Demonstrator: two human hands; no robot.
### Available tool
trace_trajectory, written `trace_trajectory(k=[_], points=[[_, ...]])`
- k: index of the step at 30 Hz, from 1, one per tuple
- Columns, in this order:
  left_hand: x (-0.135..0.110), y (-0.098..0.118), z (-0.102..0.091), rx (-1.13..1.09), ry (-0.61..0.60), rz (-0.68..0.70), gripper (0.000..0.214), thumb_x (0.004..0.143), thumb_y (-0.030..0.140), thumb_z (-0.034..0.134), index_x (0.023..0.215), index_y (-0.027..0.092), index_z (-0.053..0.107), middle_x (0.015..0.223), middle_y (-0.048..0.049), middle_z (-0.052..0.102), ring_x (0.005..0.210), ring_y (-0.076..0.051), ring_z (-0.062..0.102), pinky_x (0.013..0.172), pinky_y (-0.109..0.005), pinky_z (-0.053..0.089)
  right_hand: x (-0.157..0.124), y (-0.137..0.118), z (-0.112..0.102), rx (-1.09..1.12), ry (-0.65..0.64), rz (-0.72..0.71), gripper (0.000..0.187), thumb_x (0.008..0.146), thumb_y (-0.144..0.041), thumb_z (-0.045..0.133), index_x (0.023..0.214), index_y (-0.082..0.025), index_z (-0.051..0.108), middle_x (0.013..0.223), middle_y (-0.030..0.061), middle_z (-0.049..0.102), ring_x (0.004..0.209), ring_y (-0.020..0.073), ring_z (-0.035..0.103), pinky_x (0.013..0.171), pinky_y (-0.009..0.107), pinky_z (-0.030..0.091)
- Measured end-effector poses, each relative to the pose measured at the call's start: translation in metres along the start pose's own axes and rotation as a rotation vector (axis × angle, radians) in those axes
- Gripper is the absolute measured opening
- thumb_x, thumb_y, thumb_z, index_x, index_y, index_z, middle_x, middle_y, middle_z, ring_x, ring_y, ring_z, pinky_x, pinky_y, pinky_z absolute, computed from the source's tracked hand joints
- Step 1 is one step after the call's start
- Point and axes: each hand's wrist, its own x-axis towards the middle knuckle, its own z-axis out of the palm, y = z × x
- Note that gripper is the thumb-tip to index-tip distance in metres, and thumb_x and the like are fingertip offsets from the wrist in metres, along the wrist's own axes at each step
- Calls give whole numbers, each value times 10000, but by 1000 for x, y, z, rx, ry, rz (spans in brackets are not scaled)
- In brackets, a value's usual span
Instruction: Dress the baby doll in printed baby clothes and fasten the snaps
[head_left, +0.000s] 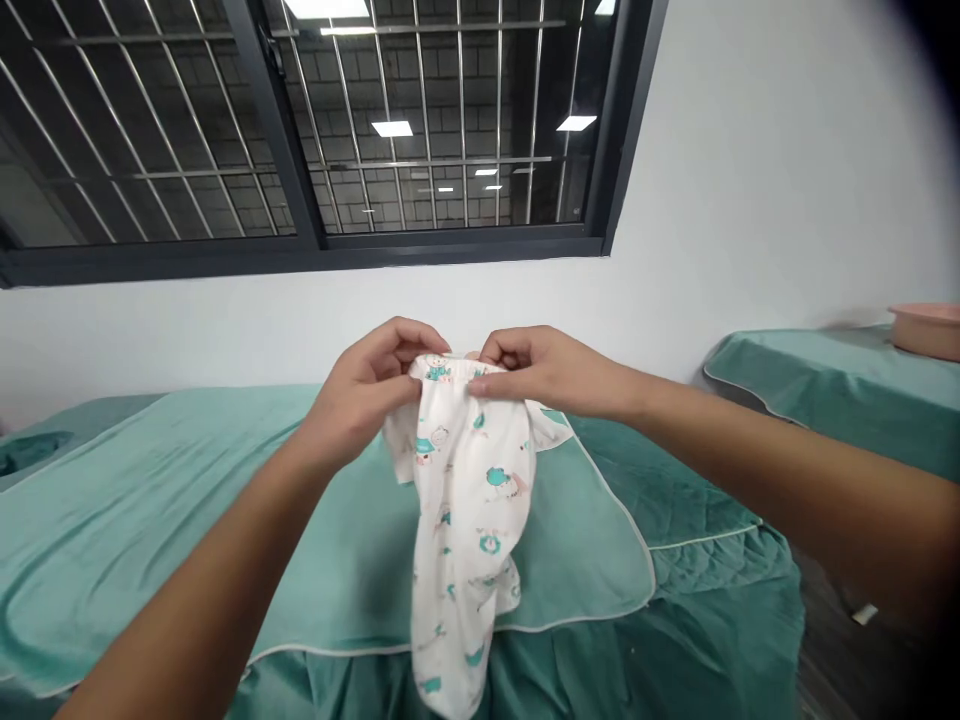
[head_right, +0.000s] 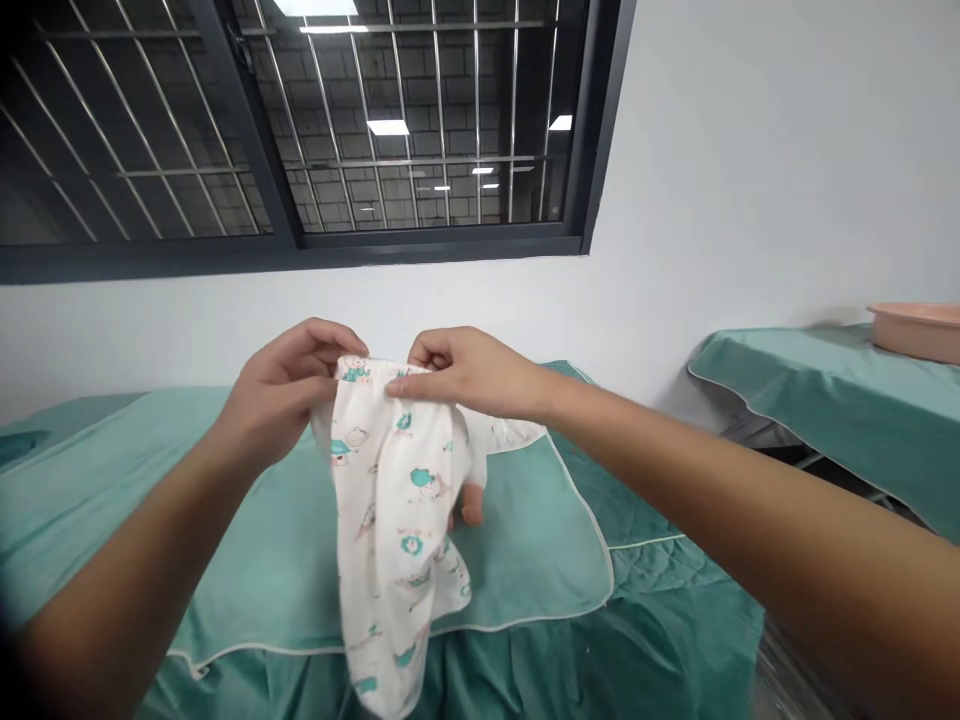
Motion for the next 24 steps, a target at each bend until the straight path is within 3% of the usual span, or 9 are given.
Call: trace_trajectory(k=[4, 6, 8, 11, 15, 18, 21, 23, 24], points=[[6, 1, -17, 72, -179, -260, 289, 761, 295, 668, 1035, 203, 681, 739, -21, 663, 581, -150, 591, 458, -209, 385, 0, 3, -14, 24, 203, -51, 365, 806, -547, 679, 797, -195, 585, 705, -13, 561, 619, 113, 489, 539, 234, 368], [10, 0, -21, 154, -308, -365, 249, 736, 348, 727, 922, 185, 700, 711, -31, 654, 581, -160, 596, 450, -210, 373, -1, 4, -20, 8, 304, -93, 367, 821, -558, 663, 798, -201, 577, 699, -21, 543, 601, 103, 460, 535, 229, 351], [13, -2, -21, 170, -320, -359, 232, 724, 374, 755, 800, 169, 677, 670, -26, 630, 559, -146, 576, 450, -207, 360, -4, 6, -23, -21, 322, -92, 362, 827, -559, 658, 804, -207, 577, 685, -31, 529, 576, 95, 429, 525, 226, 333], [13, -10, -12, 81, -185, -227, 256, 749, 387, 746, 740, 162, 626, 620, 2, 583, 532, -113, 536, 472, -199, 364, -11, 14, -22, -107, 119, -8, 354, 825, -556, 660, 823, -206, 607, 685, -35, 540, 574, 96, 437, 527, 223, 335], [9, -30, 12, -80, -162, -183, 274, 780, 409, 728, 799, 159, 616, 674, 10, 604, 575, -101, 550, 525, -196, 415, -16, 29, -12, -156, -224, 110, 356, 788, -540, 699, 862, -193, 677, 823, -5, 648, 746, 149, 575, 646, 241, 427], [4, -50, 28, -263, -166, -273, 303, 809, 458, 693, 884, 176, 612, 745, 4, 642, 605, -103, 585, 560, -207, 456, -13, 45, -5, 60, -33, 98, 363, 826, -554, 649, 854, -192, 662, 803, 3, 654, 715, 149, 584, 643, 252, 445], [3, -69, 36, -358, -397, -406, 410, 752, 476, 744, 1008, 172, 640, 881, -58, 698, 768, -186, 669, 677, -291, 533, -7, 59, -1, 308, 193, 102, 346, 820, -532, 675, 789, -195, 605, 707, -13, 604, 622, 125, 545, 582, 241, 439], [4, -78, 38, -347, -507, -458, 494, 684, 409, 813, 1079, 158, 655, 985, -99, 715, 904, -251, 681, 783, -357, 547, -6, 68, 1, 427, 222, 139, 346, 811, -523, 693, 797, -192, 596, 724, -4, 609, 638, 127, 555, 600, 247, 463], [5, -82, 38, -347, -481, -468, 508, 673, 376, 824, 1099, 154, 659, 1016, -107, 717, 940, -266, 679, 814, -372, 543, -6, 71, 2, 475, 218, 158, 350, 814, -529, 689, 827, -190, 605, 755, 8, 627, 660, 133, 570, 623, 257, 480]])
